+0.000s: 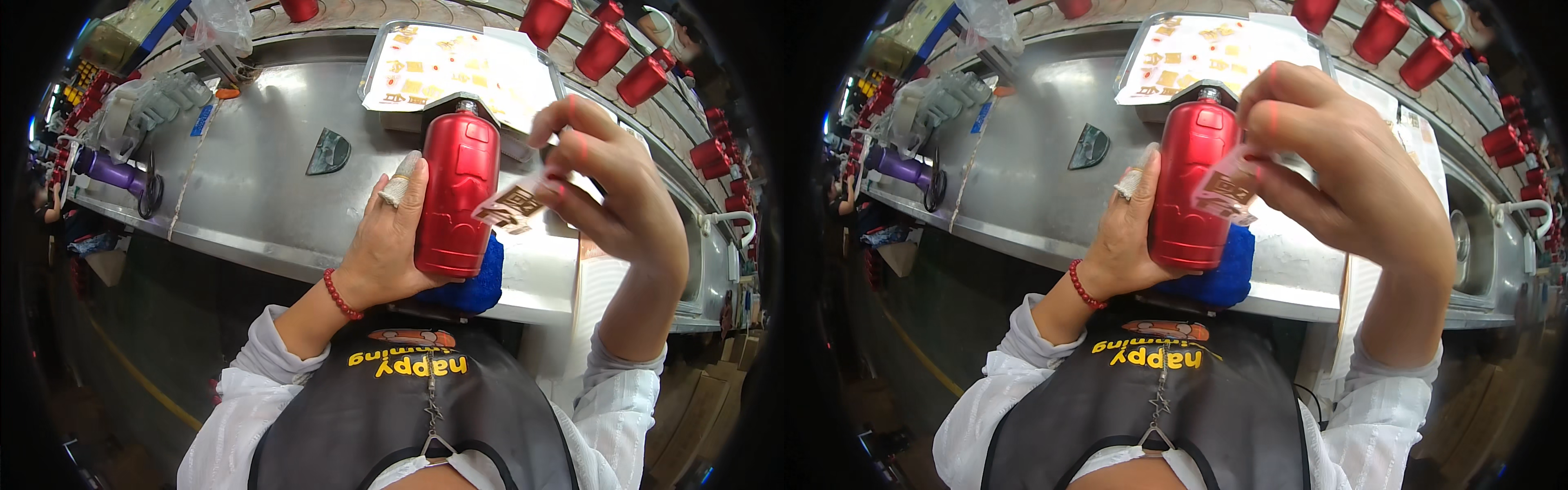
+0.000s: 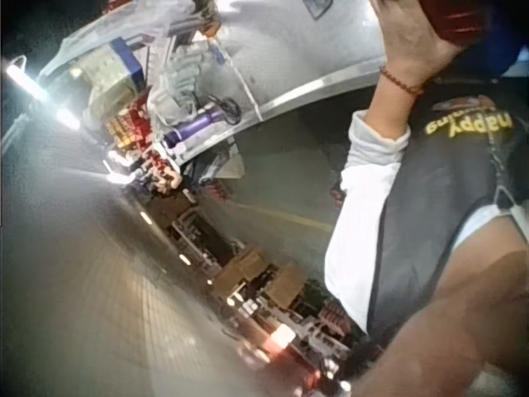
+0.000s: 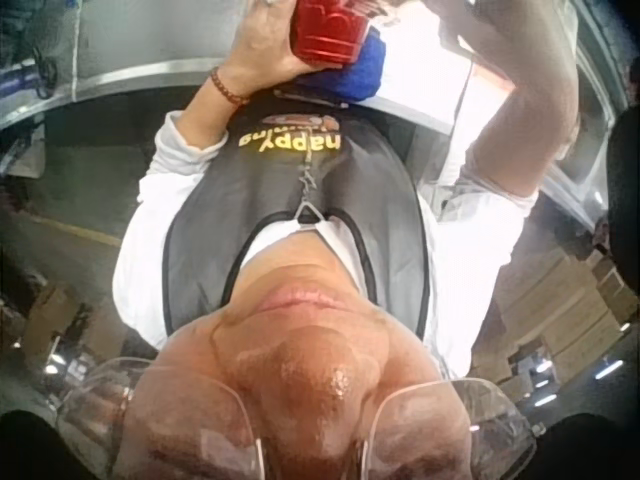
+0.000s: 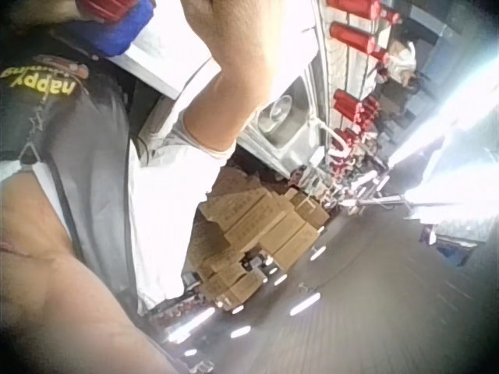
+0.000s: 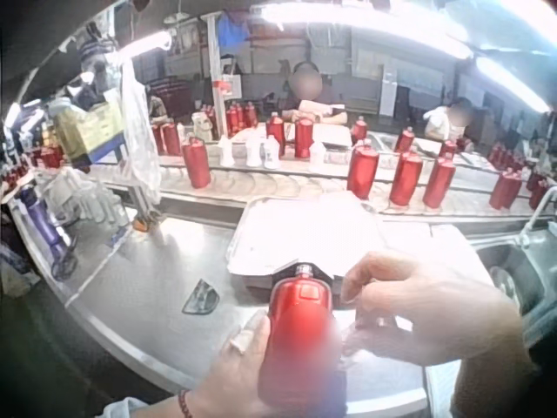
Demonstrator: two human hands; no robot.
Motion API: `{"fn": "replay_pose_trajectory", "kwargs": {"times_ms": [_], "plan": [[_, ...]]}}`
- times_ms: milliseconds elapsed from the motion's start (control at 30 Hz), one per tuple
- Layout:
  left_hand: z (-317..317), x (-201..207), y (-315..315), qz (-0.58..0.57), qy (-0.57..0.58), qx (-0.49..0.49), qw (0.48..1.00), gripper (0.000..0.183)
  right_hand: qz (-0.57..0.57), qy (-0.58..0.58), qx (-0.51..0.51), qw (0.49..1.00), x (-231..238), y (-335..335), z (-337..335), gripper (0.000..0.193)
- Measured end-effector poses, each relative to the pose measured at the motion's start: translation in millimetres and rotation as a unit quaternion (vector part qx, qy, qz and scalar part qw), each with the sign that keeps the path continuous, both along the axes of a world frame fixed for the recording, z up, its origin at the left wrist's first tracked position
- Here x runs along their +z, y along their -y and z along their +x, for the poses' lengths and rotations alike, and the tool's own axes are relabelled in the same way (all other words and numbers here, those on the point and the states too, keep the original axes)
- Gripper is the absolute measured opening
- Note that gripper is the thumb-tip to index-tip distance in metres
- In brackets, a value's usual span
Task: The person applies gold stickers to red cylindrical containers on a production line. They wipe each container with a green pad, peel and place a sticker, smooth it with a wooden stick, and then move the finished container to a tray before repeating the process on the next unit.
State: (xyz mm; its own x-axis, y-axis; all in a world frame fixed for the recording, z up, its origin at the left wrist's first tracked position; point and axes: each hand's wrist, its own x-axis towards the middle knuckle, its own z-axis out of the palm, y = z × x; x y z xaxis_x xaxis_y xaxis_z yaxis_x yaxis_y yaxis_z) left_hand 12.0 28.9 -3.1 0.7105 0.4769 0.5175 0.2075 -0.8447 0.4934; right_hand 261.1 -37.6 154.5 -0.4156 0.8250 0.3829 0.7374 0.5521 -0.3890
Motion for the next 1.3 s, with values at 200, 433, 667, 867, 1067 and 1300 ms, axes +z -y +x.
{"fn": "replay_pose_trajectory", "kwargs": {"times_ms": [200,433,667,867,1067,1300], "plan": [[-9,-1,-13,-0.149,-0.039,-0.113,0.982,0.129,0.0,0.037,-0.076,0.996,-58,-43,1,0.021],[29,15,-15,-0.51,0.178,-0.135,0.831,0.099,-0.01,0.009,-0.097,0.995,-72,-52,2,0.02],[36,10,-14,-0.507,0.186,-0.118,0.834,0.098,-0.012,-0.022,-0.08,0.996,-79,-58,7,0.022],[34,10,-16,-0.501,0.191,-0.126,0.835,0.097,-0.036,-0.055,-0.07,0.995,-77,-63,12,0.02],[29,10,-16,-0.513,0.203,-0.146,0.821,0.089,-0.014,-0.055,-0.158,0.986,-73,-139,70,0.029],[24,-1,-18,-0.452,0.155,-0.114,0.871,0.089,-0.039,0.071,-0.24,0.967,-164,-283,116,0.026]]}}
